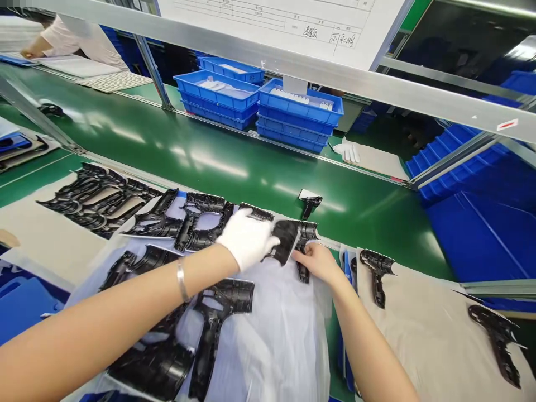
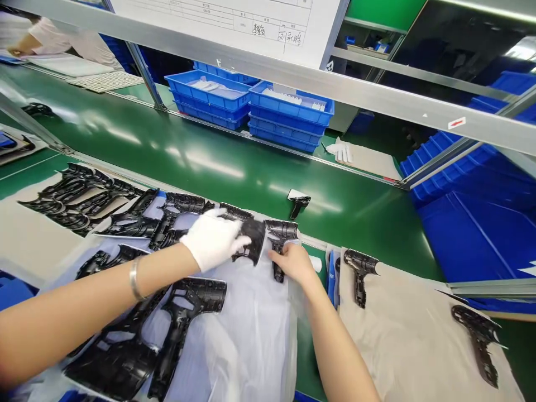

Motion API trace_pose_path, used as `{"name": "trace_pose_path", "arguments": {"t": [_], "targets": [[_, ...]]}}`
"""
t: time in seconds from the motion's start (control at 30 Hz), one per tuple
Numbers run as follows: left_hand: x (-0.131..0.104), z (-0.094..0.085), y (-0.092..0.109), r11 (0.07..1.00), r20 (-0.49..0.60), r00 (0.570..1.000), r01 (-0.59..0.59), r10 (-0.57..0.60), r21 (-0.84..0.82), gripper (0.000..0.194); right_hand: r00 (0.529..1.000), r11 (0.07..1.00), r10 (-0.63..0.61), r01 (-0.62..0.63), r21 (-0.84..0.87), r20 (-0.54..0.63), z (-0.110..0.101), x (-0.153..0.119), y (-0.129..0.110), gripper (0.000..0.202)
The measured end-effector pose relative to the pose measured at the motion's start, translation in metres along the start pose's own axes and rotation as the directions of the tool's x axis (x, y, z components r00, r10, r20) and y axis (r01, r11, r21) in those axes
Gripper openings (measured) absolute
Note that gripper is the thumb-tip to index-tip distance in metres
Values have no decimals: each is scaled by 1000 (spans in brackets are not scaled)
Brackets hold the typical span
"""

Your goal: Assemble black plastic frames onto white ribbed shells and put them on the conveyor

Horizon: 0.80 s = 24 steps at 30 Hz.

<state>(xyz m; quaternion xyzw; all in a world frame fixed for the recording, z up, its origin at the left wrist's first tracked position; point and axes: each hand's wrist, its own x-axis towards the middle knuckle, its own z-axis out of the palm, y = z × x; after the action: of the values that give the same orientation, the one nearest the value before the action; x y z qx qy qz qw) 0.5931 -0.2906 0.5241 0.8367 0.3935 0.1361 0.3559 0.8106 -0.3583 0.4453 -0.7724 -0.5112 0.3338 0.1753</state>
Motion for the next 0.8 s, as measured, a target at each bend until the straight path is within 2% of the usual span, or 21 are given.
{"name": "trace_pose_path", "arguments": {"t": [0.03, 0.1, 0.2, 0.27, 0.4, 0.53, 0.67, 0.73, 0.8], "targets": [[-7, -6, -3, 988, 16, 995, 96, -95, -122, 25, 999, 997, 10, -12, 74, 34, -2, 1, 3, 44], [-22, -15, -8, 908, 126, 970, 240, -209, -344, 38, 994, 969, 22, -47, 241, 103, -7, 0, 8, 42], [-48, -18, -2, 673, 315, 917, 394, -244, -626, 42, 982, 876, 22, -108, 469, 186, -9, -7, 10, 37], [-62, -15, 10, 507, 381, 897, 441, -224, -740, 43, 974, 801, 13, -146, 580, 227, -9, -12, 8, 41], [-76, -10, 34, 262, 426, 890, 456, -165, -851, 38, 964, 665, 8, -205, 719, 267, -10, -24, -2, 53], [-81, -10, 48, 41, 428, 893, 437, -135, -899, 36, 973, 565, 14, -198, 801, 231, -13, -43, -9, 56], [-88, -9, 50, -36, 378, 903, 379, -205, -925, 44, 983, 495, 17, -167, 853, 182, -16, -71, -15, 54], [-94, -8, 49, -85, 367, 905, 356, -214, -930, 48, 987, 459, 22, -154, 875, 161, -14, -87, -21, 61], [-101, -9, 46, -104, 349, 912, 333, -214, -937, 50, 994, 414, 14, -105, 904, 109, -10, -105, -29, 56]]}}
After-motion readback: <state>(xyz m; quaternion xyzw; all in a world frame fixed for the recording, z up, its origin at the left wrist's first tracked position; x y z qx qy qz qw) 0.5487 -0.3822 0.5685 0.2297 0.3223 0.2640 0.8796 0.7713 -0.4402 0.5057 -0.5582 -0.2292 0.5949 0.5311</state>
